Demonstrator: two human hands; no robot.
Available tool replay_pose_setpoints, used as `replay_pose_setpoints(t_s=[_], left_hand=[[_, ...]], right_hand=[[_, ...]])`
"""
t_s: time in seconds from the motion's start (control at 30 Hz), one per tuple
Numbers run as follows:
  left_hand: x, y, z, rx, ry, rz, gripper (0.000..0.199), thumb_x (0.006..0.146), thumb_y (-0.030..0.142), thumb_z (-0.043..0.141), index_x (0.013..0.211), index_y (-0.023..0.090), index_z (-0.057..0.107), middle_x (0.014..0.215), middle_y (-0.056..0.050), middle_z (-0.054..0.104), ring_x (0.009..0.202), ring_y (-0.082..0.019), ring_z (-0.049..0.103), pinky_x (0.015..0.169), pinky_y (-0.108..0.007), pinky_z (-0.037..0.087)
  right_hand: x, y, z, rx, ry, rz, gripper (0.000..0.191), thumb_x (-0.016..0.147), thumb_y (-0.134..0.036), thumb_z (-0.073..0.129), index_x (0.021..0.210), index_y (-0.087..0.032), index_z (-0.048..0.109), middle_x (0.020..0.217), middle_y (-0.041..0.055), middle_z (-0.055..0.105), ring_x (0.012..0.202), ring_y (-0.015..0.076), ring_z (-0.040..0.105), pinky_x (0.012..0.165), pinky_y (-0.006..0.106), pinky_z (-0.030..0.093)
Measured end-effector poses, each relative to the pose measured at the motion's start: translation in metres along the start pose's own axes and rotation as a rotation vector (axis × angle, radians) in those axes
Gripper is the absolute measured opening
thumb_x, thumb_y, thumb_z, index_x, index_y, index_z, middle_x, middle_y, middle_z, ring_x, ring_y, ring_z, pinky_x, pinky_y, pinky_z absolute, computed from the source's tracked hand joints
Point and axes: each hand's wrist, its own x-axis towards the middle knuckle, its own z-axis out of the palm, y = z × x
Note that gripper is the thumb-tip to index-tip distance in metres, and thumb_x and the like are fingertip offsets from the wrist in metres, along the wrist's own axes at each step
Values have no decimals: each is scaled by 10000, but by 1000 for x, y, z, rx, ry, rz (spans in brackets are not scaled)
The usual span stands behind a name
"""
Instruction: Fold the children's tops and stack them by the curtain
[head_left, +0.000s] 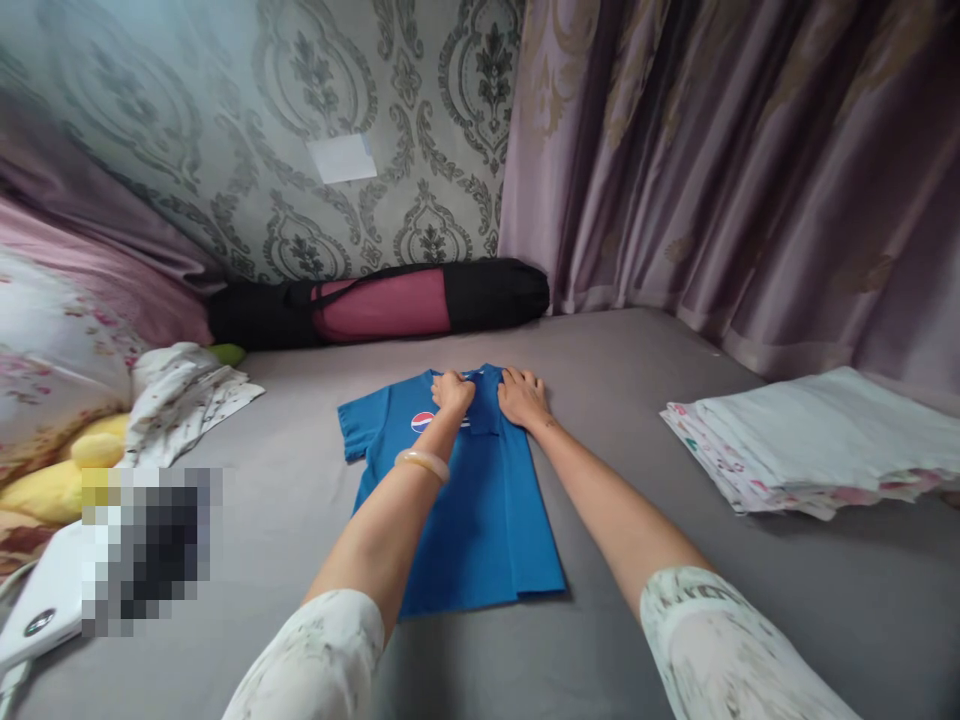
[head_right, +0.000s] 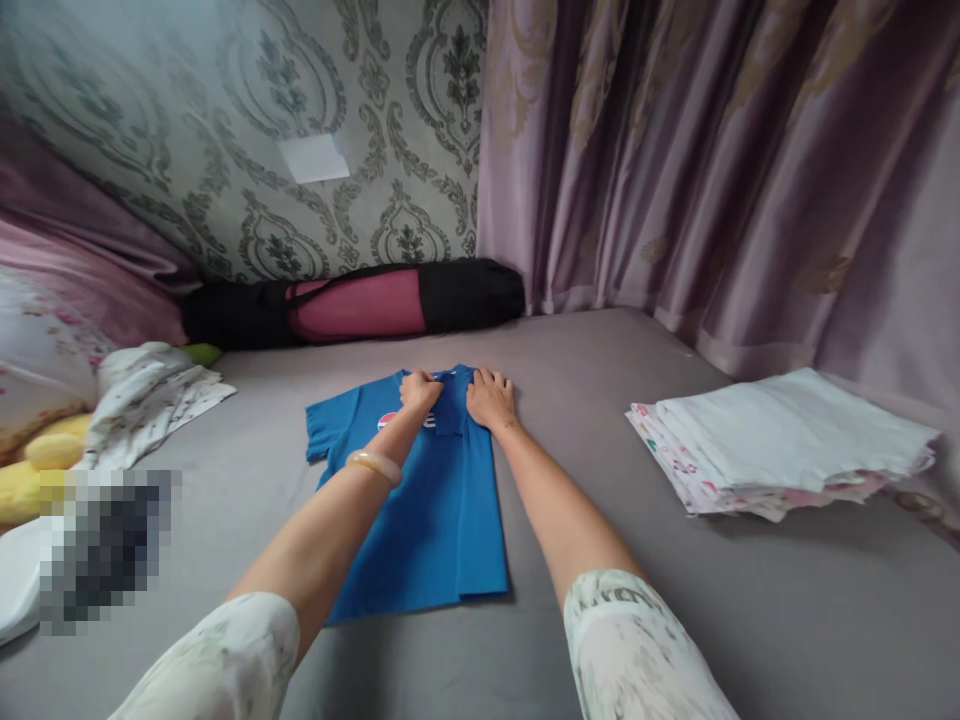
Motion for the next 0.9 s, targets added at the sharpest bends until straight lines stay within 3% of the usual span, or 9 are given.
replay_pose_setpoints(t_s=[0.2, 0.3, 0.43, 0.67, 0.9], left_hand=[[-18, -5, 7, -140, -3, 378, 325, 871, 116, 446, 1183, 183, 508, 1028, -76, 691, 977, -200, 640, 869, -308, 461], [-22, -10, 15, -150, -70, 508, 403, 872, 125, 473, 1268, 198, 467, 1092, -76, 693, 1035, -200, 635, 898, -305, 463], [-23, -21, 23, -10, -72, 654, 406, 787, 88, 555, 1186, 157, 579, 1154, -119, 646, 1108, -230, 585, 963, -324, 447], [-33, -26, 20, 185, -57, 786, 357, 859, 89, 436, 1084, 176, 699, 1032, -115, 621, 1013, -237, 566, 947, -345, 440], [-40, -32, 21, 154, -23, 753, 449, 828, 42, 387, 1079, 196, 726, 1036, -117, 586, 969, -229, 537, 922, -348, 445]], right_hand=[[-2, 0, -4, 20, -7, -2, 492, 984, -318, 259, 1403, -157, 460, 1507, 89, 422, 1281, 284, 380, 1019, 441, 297], [-2, 0, -6, 32, -33, 7, 488, 979, -309, 265, 1406, -173, 457, 1511, 90, 416, 1289, 283, 372, 1023, 435, 289], [-2, 0, -7, 46, -55, 16, 492, 949, -256, 302, 1415, -200, 449, 1525, 80, 396, 1296, 280, 366, 1017, 417, 292], [2, 7, -5, 86, -60, 21, 492, 934, -241, 343, 1411, -221, 463, 1519, 43, 411, 1298, 273, 369, 1022, 405, 309], [11, 17, 1, 151, -91, 60, 474, 966, -262, 316, 1407, -316, 482, 1528, -34, 402, 1300, 251, 387, 1032, 405, 334]])
